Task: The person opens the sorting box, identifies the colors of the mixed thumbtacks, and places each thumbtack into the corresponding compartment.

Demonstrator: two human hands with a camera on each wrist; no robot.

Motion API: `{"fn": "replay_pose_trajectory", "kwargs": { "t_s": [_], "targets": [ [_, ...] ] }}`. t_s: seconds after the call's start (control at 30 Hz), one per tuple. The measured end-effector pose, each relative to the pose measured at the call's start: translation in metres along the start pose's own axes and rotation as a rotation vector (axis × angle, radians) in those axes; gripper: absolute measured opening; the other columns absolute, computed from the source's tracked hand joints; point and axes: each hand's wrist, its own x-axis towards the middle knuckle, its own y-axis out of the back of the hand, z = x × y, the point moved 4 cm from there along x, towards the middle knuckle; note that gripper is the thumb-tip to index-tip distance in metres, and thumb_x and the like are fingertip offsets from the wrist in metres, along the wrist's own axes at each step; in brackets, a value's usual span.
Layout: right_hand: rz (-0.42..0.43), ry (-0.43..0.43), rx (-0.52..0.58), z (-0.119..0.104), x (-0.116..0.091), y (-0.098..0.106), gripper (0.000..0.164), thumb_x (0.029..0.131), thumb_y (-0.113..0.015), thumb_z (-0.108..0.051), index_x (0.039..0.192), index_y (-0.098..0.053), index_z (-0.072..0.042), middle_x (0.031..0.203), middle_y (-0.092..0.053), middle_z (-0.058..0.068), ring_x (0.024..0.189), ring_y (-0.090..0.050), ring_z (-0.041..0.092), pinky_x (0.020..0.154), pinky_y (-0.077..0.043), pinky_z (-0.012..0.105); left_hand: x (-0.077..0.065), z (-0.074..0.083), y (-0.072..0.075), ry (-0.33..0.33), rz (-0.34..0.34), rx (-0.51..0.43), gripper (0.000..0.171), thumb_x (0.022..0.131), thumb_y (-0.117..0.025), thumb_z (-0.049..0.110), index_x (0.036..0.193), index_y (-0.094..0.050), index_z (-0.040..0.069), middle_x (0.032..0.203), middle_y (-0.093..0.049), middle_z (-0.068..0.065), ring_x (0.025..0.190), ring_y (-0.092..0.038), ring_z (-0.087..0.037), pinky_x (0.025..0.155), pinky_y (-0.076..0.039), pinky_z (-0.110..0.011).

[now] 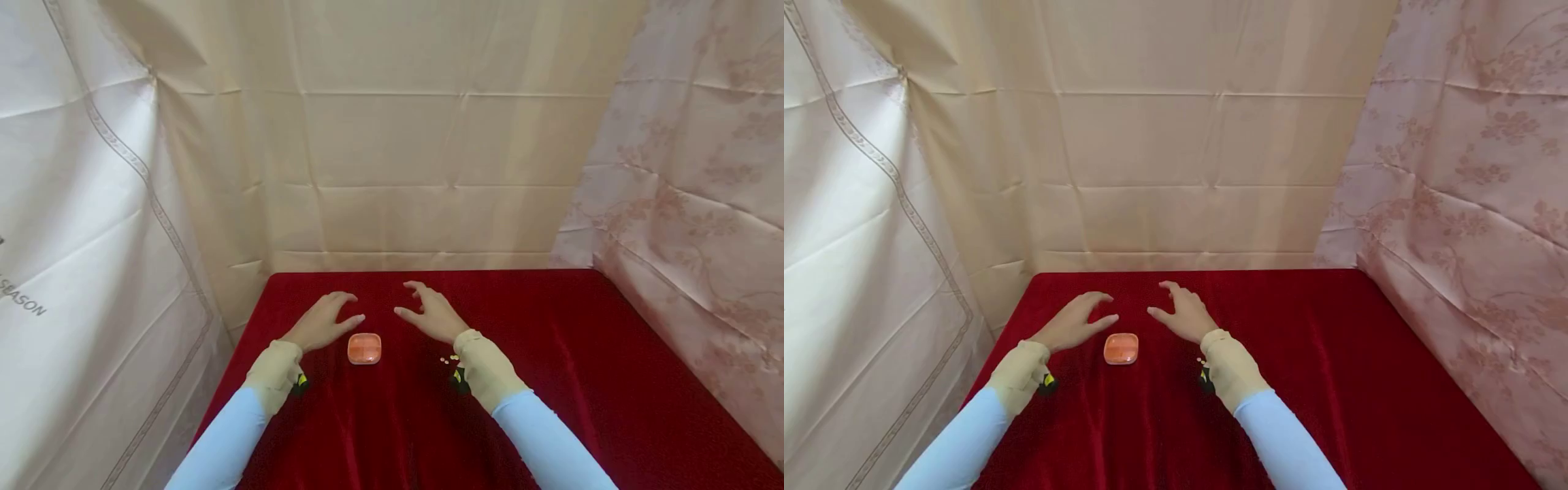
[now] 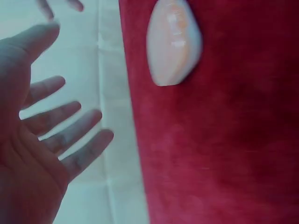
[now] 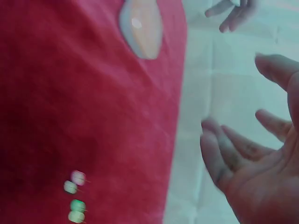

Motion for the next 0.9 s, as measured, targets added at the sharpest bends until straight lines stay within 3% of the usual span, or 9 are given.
{"fn": "replay_pose_trajectory", "kwargs": {
  "t_s": [0.1,0.23,0.47,0.57,0.7,0.9],
  "targets": [
    [-0.082,0.024,0.081,0.004,-0.009,-0.017,0.073,0.086,-0.064,-0.053,0.145,-0.034,-0.022,0.129,-0.051,0.006,0.102,-0.061,0.025,0.084,-0.050,0.041,-0.021,-0.011,-0.009,0.017,-0.048,-0.102,0.062,0.084,-0.066,0.052,0.135,-0.049,0.021,0.133,-0.050,0.003,0.117,-0.051,-0.020,0.094,-0.044,-0.041],
    [-0.153,0.042,0.115,0.005,-0.017,-0.038,0.077,0.083,-0.070,-0.049,0.145,-0.033,-0.023,0.132,-0.050,0.009,0.096,-0.062,0.021,0.081,-0.050,0.037,-0.040,-0.020,-0.021,0.025,-0.081,-0.177,0.071,0.077,-0.074,0.052,0.137,-0.046,0.025,0.125,-0.054,0.000,0.101,-0.056,-0.020,0.079,-0.048,-0.034],
    [-0.215,0.063,0.177,0.009,-0.021,-0.068,0.084,0.079,-0.079,-0.036,0.147,-0.032,-0.020,0.135,-0.047,0.016,0.081,-0.060,0.012,0.075,-0.050,0.034,-0.053,-0.022,-0.038,0.016,-0.121,-0.255,0.088,0.072,-0.080,0.048,0.144,-0.037,0.019,0.097,-0.061,-0.009,0.070,-0.056,-0.013,0.061,-0.048,-0.028],
    [-0.229,0.063,0.191,0.013,-0.021,-0.075,0.087,0.077,-0.081,-0.033,0.147,-0.031,-0.019,0.134,-0.048,0.015,0.079,-0.060,0.013,0.074,-0.050,0.033,-0.051,-0.023,-0.047,0.002,-0.144,-0.280,0.090,0.074,-0.080,0.043,0.146,-0.032,0.021,0.115,-0.059,-0.008,0.064,-0.057,-0.011,0.058,-0.049,-0.027],
    [-0.223,0.074,0.195,0.017,-0.016,-0.082,0.087,0.077,-0.081,-0.031,0.146,-0.031,-0.016,0.134,-0.049,0.013,0.077,-0.060,0.012,0.073,-0.050,0.031,-0.046,-0.026,-0.055,-0.018,-0.134,-0.318,0.090,0.077,-0.080,0.036,0.148,-0.028,0.024,0.142,-0.043,-0.004,0.064,-0.057,-0.010,0.059,-0.050,-0.027],
    [-0.235,0.074,0.181,0.019,-0.013,-0.096,0.085,0.077,-0.081,-0.029,0.145,-0.032,-0.017,0.133,-0.051,0.010,0.073,-0.058,0.009,0.070,-0.049,0.028,-0.046,-0.035,-0.066,-0.024,-0.143,-0.326,0.090,0.078,-0.080,0.031,0.149,-0.027,0.015,0.142,-0.042,-0.005,0.062,-0.057,-0.008,0.057,-0.049,-0.026]
  ]
}}
